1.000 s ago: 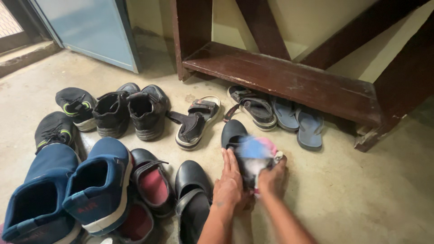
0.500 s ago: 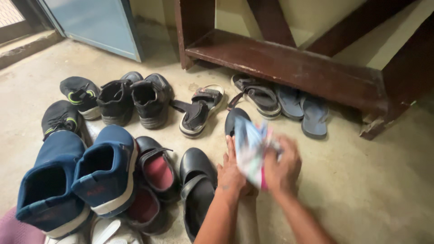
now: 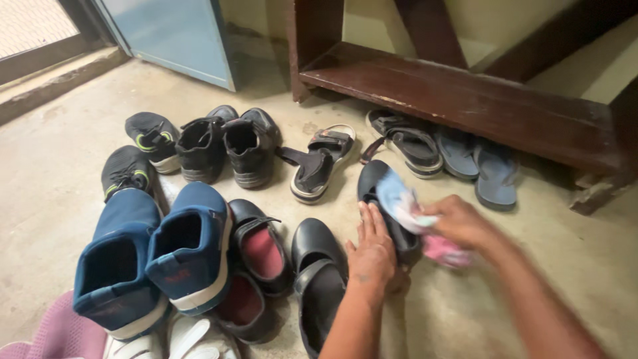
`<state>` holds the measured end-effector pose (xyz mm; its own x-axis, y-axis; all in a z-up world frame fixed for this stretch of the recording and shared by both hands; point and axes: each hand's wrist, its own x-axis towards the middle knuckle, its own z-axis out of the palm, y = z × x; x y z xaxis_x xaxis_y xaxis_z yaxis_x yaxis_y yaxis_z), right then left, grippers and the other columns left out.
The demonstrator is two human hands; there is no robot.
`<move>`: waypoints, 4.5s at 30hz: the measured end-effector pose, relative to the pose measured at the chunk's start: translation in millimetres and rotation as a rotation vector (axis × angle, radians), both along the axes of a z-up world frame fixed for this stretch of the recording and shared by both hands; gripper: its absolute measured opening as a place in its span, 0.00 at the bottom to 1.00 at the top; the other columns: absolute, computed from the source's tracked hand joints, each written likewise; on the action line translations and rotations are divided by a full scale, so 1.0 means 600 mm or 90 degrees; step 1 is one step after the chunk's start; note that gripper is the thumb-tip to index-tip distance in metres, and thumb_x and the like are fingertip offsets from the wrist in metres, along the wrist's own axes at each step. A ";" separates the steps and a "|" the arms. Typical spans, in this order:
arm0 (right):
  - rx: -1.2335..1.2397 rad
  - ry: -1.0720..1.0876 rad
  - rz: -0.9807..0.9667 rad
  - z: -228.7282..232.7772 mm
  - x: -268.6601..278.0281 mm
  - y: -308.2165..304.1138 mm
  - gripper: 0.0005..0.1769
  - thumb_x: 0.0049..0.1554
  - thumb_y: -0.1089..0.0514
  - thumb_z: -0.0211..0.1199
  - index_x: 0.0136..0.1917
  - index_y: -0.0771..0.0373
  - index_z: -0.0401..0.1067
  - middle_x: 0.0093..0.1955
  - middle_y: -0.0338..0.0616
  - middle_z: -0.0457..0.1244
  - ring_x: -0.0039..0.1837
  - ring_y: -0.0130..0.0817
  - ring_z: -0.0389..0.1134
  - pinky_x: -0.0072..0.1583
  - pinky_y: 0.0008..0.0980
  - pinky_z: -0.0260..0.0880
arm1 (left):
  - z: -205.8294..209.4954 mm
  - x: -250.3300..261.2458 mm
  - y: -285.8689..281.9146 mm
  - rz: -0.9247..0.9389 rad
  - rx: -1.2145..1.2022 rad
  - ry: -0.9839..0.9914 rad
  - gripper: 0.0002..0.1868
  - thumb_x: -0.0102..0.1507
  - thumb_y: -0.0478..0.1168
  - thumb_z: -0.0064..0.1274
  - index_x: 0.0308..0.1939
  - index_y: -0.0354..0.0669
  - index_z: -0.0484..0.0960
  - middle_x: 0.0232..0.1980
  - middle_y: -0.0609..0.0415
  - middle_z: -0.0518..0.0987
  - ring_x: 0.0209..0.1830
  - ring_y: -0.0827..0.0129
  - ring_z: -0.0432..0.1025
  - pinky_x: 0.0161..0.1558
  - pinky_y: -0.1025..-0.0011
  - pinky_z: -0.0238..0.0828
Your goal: The person wipes the exterior of several shoes with a cloth. They handle blue sneakers and black shoes one at a time, rubbing the cloth over the uppers and sides.
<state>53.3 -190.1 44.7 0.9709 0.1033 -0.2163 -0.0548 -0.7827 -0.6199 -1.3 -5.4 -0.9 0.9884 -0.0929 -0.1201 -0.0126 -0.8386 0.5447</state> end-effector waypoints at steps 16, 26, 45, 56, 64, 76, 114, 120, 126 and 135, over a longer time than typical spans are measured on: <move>0.132 -0.240 0.260 -0.027 0.077 0.178 0.26 0.45 0.72 0.59 0.53 0.55 0.84 0.66 0.45 0.68 0.66 0.42 0.70 0.66 0.33 0.68 | -0.037 0.007 -0.003 -0.045 0.019 0.051 0.51 0.63 0.35 0.55 0.81 0.42 0.37 0.85 0.42 0.29 0.84 0.45 0.38 0.72 0.39 0.50; 0.071 -0.267 -0.290 -0.066 0.111 0.088 0.21 0.50 0.63 0.66 0.58 0.52 0.79 0.59 0.50 0.70 0.60 0.46 0.72 0.61 0.41 0.71 | 0.022 -0.010 0.002 -0.008 -0.039 0.055 0.70 0.54 0.44 0.71 0.79 0.38 0.27 0.85 0.42 0.27 0.83 0.47 0.40 0.73 0.46 0.53; -0.166 0.062 0.002 -0.048 -0.035 0.076 0.17 0.42 0.62 0.63 0.46 0.61 0.80 0.45 0.59 0.72 0.53 0.49 0.77 0.56 0.40 0.76 | -0.200 0.094 0.061 -0.357 0.477 0.002 0.30 0.67 0.41 0.39 0.71 0.29 0.57 0.73 0.36 0.61 0.70 0.43 0.64 0.70 0.40 0.56; -0.315 0.075 0.311 0.210 -0.040 0.157 0.14 0.46 0.61 0.69 0.48 0.61 0.79 0.42 0.49 0.72 0.42 0.39 0.77 0.47 0.40 0.75 | -0.050 0.116 0.161 -0.039 0.094 0.008 0.11 0.61 0.40 0.49 0.45 0.43 0.79 0.51 0.38 0.78 0.56 0.47 0.74 0.55 0.54 0.73; -0.405 -0.143 0.285 0.412 0.141 0.324 0.14 0.46 0.60 0.69 0.48 0.58 0.81 0.48 0.54 0.71 0.52 0.49 0.74 0.53 0.46 0.74 | 0.282 0.236 0.238 -0.049 0.176 0.005 0.16 0.59 0.45 0.60 0.47 0.43 0.87 0.53 0.40 0.81 0.58 0.52 0.76 0.57 0.60 0.75; -0.083 -0.287 0.202 0.165 0.170 0.490 0.25 0.48 0.65 0.59 0.57 0.49 0.80 0.61 0.49 0.64 0.63 0.50 0.69 0.65 0.44 0.67 | 0.199 0.287 0.463 0.153 0.274 0.004 0.34 0.60 0.55 0.61 0.64 0.37 0.77 0.69 0.42 0.73 0.70 0.49 0.67 0.66 0.57 0.67; 0.044 -0.376 0.099 0.306 0.176 0.391 0.17 0.41 0.63 0.70 0.46 0.57 0.79 0.45 0.55 0.71 0.50 0.50 0.75 0.50 0.46 0.75 | 0.330 0.290 0.325 0.156 0.269 -0.211 0.17 0.60 0.45 0.55 0.51 0.46 0.82 0.51 0.45 0.83 0.53 0.55 0.78 0.61 0.49 0.63; -0.143 -0.348 0.095 0.336 0.147 0.233 0.14 0.42 0.57 0.70 0.44 0.53 0.81 0.45 0.56 0.70 0.51 0.56 0.73 0.53 0.50 0.73 | 0.330 0.218 0.155 0.076 0.222 -0.237 0.13 0.61 0.45 0.53 0.48 0.49 0.83 0.49 0.50 0.85 0.50 0.60 0.80 0.55 0.58 0.68; -0.165 -0.284 0.014 0.264 0.051 0.092 0.16 0.42 0.60 0.69 0.46 0.52 0.81 0.47 0.57 0.70 0.54 0.56 0.72 0.55 0.49 0.72 | 0.247 0.145 0.006 0.019 0.211 -0.203 0.10 0.61 0.42 0.53 0.46 0.48 0.83 0.46 0.49 0.84 0.49 0.59 0.79 0.53 0.60 0.66; -0.165 -0.052 -0.078 0.079 -0.054 0.025 0.21 0.47 0.64 0.61 0.52 0.45 0.82 0.47 0.55 0.72 0.52 0.52 0.76 0.53 0.46 0.77 | 0.114 0.041 -0.083 -0.054 0.216 -0.215 0.10 0.62 0.43 0.51 0.41 0.45 0.84 0.40 0.50 0.84 0.46 0.59 0.76 0.53 0.62 0.60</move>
<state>20.8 -174.9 92.3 0.9879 -0.0647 -0.1413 -0.1175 -0.9061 -0.4065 23.3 -55.2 67.2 0.9681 -0.1856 0.1682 -0.2172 -0.9565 0.1946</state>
